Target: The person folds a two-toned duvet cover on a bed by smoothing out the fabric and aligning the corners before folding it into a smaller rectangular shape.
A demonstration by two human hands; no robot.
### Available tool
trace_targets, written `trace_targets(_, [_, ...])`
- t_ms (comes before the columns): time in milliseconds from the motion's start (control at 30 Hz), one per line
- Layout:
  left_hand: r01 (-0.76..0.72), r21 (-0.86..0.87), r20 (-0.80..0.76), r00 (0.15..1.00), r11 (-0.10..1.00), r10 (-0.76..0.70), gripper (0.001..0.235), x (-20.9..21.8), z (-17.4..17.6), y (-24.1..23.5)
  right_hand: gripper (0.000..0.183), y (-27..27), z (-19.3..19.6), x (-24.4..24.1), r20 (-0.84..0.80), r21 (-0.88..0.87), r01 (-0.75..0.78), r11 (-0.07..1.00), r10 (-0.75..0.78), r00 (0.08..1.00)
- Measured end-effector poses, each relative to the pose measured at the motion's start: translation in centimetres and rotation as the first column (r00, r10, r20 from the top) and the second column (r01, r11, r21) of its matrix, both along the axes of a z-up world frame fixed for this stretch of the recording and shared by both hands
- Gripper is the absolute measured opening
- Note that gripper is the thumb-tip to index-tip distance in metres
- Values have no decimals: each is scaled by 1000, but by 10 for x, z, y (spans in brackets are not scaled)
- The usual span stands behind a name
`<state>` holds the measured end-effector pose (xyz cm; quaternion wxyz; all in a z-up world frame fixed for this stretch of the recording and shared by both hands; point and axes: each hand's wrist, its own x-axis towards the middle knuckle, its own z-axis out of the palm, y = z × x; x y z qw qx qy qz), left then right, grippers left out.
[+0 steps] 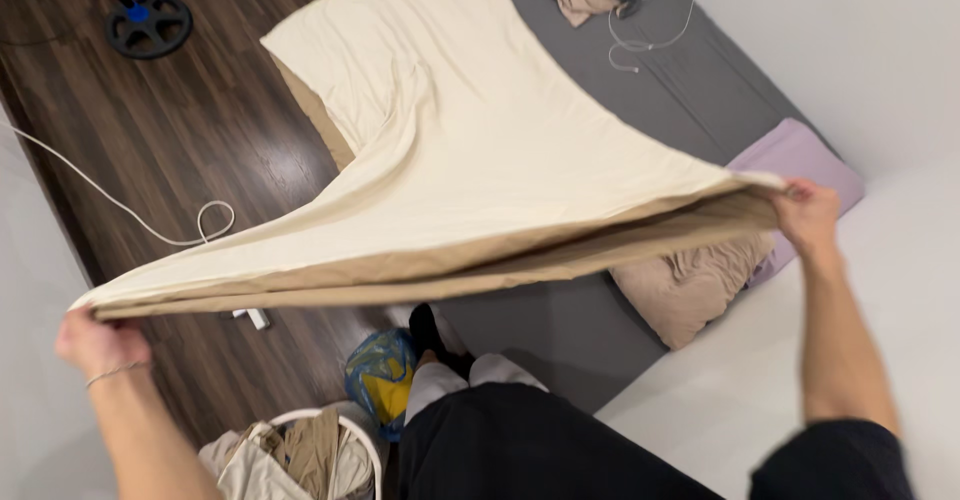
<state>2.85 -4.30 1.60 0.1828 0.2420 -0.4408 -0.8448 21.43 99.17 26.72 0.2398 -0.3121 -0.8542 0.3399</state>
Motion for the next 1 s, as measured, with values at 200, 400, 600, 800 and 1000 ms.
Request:
trace_targets(200, [-13,42,20,1000,999,12,30,27,12,-31,22,23,34,21,738,175,-124,977,-46,673])
trace_targets(400, [41,-149,171,985,988,-15,24,35,-3,-9,28,11,15,5,-135,-792,127,597,-374,918])
trace_targets(600, [113,-109,248,965,988,-83,21,59,-27,7,26,10,-1,18,-119,-769,185,613,-420,899])
trace_targets(800, [101,-212,335,942,972,-25,24,76,-29,-3,17,16,5,51,536,-297,274,914,-78,840])
trace_targets(1000, [67,-164,411,911,984,6,25,94,-43,1,26,11,-17,54,30,-774,189,604,-263,964])
